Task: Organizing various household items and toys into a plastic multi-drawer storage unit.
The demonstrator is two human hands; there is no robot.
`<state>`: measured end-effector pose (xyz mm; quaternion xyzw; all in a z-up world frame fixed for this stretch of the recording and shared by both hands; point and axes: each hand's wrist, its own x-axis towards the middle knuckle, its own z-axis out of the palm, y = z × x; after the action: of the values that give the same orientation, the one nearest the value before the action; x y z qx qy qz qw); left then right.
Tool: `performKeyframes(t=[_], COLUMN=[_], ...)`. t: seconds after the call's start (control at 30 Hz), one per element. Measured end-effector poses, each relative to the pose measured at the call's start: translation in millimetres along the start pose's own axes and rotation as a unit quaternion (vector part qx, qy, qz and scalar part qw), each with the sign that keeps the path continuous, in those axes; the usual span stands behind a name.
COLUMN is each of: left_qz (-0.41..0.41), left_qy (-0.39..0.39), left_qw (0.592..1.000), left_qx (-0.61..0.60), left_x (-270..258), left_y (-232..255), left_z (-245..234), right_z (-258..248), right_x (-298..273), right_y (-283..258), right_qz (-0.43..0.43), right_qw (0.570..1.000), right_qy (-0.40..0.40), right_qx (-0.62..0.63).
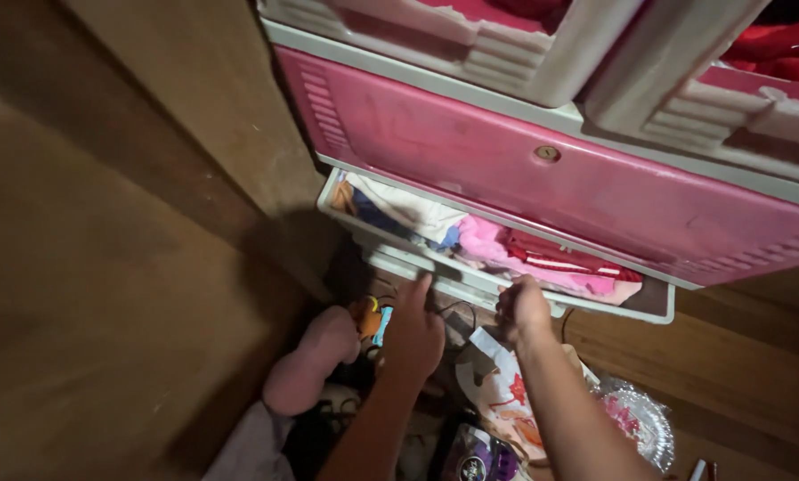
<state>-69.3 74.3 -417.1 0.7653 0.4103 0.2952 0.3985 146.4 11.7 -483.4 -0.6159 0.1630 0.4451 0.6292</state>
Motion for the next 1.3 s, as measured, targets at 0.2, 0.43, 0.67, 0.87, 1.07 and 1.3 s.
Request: performKeyframes(t=[0.2,0.43,0.67,0.87,1.07,1.3], left_qz=[0.115,0.027,0.069,-0.106,-0.289,-0.286], left_qy=[-0.009,-0.087,0.014,0.206,0.103,0.018], left_qw=[0.989,0.972,0.980,0.934,0.594,0.609], left_qx=[0.089,0.215,0.184,-0.272,-0.744,-0.740], left_x=[21,19,18,65,144,194], left_y=[19,32,42,-127,-209,-138], left_z=[11,15,16,99,84,45], right_z=[-19,-14,-26,-39,-153,-136], right_x=[3,-24,-8,-112,-8,5], right_y=[32,33,28,-64,-62,-78], right_qz=[-0.020,-0.005,-0.018,-0.017,-0.052,-0.091], right_qw=[0.998,0.999,0.996,0.999,0.991,0.983], right_qy=[-0.010,0.024,-0.064,0.027,-0.008,-0.072], right_qx=[0.060,0.033,0.053,-0.033,0.122,0.145])
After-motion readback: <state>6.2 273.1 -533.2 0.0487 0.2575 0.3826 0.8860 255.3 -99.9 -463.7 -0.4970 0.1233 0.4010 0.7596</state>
